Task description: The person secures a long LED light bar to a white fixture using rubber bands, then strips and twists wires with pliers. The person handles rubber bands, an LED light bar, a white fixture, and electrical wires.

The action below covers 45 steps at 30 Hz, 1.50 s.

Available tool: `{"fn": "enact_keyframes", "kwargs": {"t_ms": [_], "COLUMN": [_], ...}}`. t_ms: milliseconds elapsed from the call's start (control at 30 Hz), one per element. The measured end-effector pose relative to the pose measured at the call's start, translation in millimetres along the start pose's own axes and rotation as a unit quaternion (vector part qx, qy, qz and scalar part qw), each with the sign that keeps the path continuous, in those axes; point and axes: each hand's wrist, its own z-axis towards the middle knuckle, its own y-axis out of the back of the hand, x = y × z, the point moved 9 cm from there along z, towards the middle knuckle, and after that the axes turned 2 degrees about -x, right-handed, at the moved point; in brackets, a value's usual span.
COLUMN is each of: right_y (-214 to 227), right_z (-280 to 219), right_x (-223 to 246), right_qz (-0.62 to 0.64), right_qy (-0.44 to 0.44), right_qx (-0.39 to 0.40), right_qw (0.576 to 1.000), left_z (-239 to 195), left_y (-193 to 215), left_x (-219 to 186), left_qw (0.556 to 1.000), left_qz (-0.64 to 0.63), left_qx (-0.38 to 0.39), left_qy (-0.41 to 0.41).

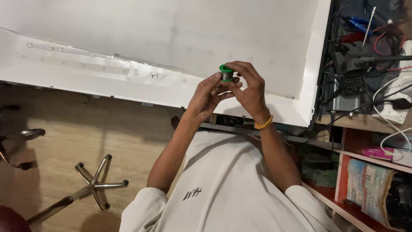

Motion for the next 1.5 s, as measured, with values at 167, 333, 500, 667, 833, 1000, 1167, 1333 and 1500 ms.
{"fn": "enact_keyframes", "kwargs": {"t_ms": [167, 333, 500, 667, 833, 1000, 1167, 1333, 1500], "right_y": [1.8, 1.1, 0.9, 2.3, -0.2, 1.2, 2.4, 4.4, 1.6], "right_z": [10.9, 9.3, 9.9, 13.9, 10.8, 13.2, 13.9, 11.6, 8.4], "right_x": [-9.7, -5.1, -3.2, -7.3, -13.7, -2.3, 13.7, 35.0, 45.8], "right_qz": [-0.006, 0.022, 0.025, 0.116, 0.159, 0.07, -0.039, -0.141, -0.203], "right_qy": [0.02, 0.024, 0.011, 0.008, -0.016, 0.034, 0.067, 0.114, 0.146], "right_qx": [0.04, 0.051, 0.059, 0.063, 0.078, 0.071, 0.064, 0.046, 0.027], "right_qw": [0.999, 0.998, 0.998, 0.991, 0.984, 0.994, 0.995, 0.982, 0.968], "left_z": [8.9, 12.2, 6.8, 5.6, 11.3, 14.6, 14.1, 10.2, 9.0], "left_y": [3.3, -2.9, -9.9, -23.5, -17.5, -4.8, 2.8, 2.0, 5.4], "left_x": [-13.7, -16.7, -18.9, -19.4, -11.7, -12.6, -12.8, -19.6, -17.9], "left_qw": [1.0, 0.998, 0.997, 0.986, 0.989, 0.994, 0.997, 0.992, 0.984], "left_qz": [0.018, 0.012, 0.018, -0.101, -0.044, 0.0, 0.04, 0.068, 0.136], "left_qx": [0.013, 0.059, 0.069, 0.13, 0.143, 0.11, 0.053, 0.052, 0.028], "left_qy": [0.013, 0.012, -0.005, 0.015, 0.009, -0.022, -0.044, -0.091, -0.112]}}
